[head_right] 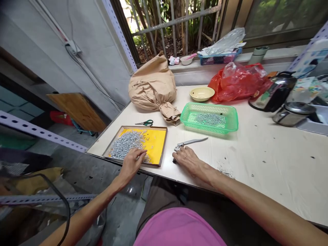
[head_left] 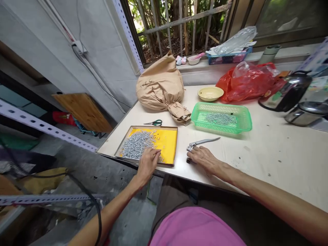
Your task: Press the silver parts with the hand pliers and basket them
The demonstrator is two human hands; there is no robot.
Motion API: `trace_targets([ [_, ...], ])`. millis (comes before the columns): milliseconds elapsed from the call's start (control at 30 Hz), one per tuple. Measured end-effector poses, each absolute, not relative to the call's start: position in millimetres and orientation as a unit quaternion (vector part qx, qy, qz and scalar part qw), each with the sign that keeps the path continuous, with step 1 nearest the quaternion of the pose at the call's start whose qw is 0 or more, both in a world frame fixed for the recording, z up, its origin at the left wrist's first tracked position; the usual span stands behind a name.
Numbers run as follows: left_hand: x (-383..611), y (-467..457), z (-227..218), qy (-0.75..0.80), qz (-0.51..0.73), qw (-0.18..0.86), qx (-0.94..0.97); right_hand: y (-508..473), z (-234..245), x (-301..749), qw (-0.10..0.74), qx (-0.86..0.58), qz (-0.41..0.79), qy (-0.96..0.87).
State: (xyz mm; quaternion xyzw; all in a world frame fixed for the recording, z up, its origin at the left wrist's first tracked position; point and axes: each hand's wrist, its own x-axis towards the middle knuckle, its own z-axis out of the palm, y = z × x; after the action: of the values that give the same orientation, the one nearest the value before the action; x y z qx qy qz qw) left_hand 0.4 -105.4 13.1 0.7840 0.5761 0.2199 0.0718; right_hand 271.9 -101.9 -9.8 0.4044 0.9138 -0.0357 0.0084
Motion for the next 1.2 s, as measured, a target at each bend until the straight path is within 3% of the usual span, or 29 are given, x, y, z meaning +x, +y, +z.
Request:
trace_targets([
  [333, -19.3, -62.9, 11.5, 0.682, 0.124, 0.012, 0.721, -88.9, -13.0, 268.6, 0.023, 0.446, -0.064, 0.893],
  [467, -21.2, -62.4, 8.0, 0.638, 0.081, 0.015, 0.766, -82.9, -9.7, 283.9, -0.073, 0.47, -0.199, 0.857],
  [600, -19.8, -59.2, 1.8, 0.606, 0.057, 0.009, 0.793, -90.7, -4.3, 310.6, -0.155, 0.507, -0.193, 0.826],
  [900, -6.1, -50.5, 7.4, 0.6, -0.018, -0.033, 0.799, -125.4, -7.8, 316.2, -0.061, 0.547, -0.019, 0.834],
  [1033, 2.0, -49.5, 11.2, 0.592, -0.047, -0.048, 0.803, -103.5, -6.5, 286.5, -0.032, 0.46, -0.006, 0.887],
  [1200, 3.0, -46.7, 11.0, 0.563, -0.056, -0.059, 0.822, -82.1, -7.3, 258.7, 0.028, 0.453, -0.023, 0.891],
])
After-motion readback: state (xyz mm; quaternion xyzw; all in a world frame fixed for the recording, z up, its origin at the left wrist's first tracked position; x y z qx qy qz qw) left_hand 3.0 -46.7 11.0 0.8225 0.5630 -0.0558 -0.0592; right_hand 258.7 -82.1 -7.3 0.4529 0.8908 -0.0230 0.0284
